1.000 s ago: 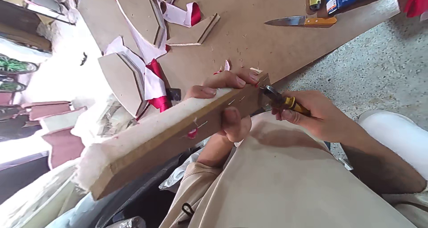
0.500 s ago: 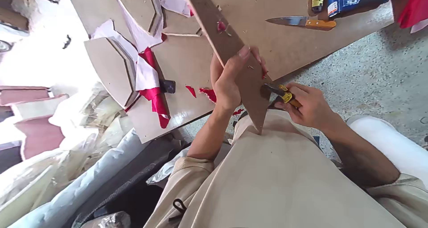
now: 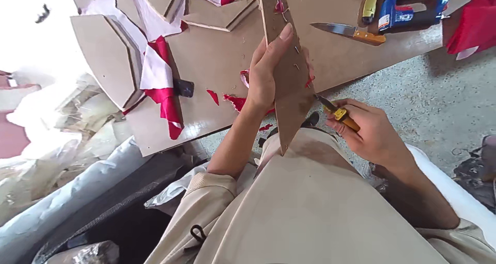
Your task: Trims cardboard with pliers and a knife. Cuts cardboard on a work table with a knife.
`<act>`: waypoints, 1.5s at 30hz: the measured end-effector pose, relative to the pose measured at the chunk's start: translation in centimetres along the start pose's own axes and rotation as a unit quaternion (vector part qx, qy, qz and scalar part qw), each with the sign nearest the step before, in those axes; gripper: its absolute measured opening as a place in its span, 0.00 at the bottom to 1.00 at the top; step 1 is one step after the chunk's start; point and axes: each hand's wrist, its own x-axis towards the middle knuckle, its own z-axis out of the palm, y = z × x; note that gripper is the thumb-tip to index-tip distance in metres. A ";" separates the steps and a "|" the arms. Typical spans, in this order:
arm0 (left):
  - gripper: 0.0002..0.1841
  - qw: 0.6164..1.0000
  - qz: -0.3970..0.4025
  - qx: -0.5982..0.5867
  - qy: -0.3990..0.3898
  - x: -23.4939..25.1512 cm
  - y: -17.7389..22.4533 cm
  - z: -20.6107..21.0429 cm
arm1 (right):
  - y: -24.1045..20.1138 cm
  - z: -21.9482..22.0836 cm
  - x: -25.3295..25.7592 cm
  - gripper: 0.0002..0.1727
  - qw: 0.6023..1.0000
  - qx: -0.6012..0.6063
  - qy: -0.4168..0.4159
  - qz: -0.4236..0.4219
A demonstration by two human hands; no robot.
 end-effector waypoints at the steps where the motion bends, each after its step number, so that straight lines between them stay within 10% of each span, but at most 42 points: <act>1: 0.20 1.000 0.016 0.004 -0.020 -0.1 0.0 0.0 | -0.1 -0.3 0.1 0.18 0.997 0.060 -0.030 0.024; 15: 0.19 0.983 0.138 0.022 -0.122 -1.9 0.9 -0.3 | -0.2 -0.4 1.1 0.17 0.780 0.565 -0.232 0.134; 34: 0.20 0.985 0.121 0.066 -0.107 -4.1 2.2 0.1 | -1.7 0.5 0.3 0.16 0.813 0.522 -0.215 0.143; 40: 0.23 0.984 -0.009 0.086 0.155 -3.0 0.7 -4.7 | 5.3 3.2 3.5 0.19 0.976 0.178 0.030 0.122; 45: 0.23 0.940 -0.229 -0.039 0.251 -6.2 -2.3 -5.8 | 14.0 7.8 10.7 0.28 0.967 -0.105 -0.012 0.230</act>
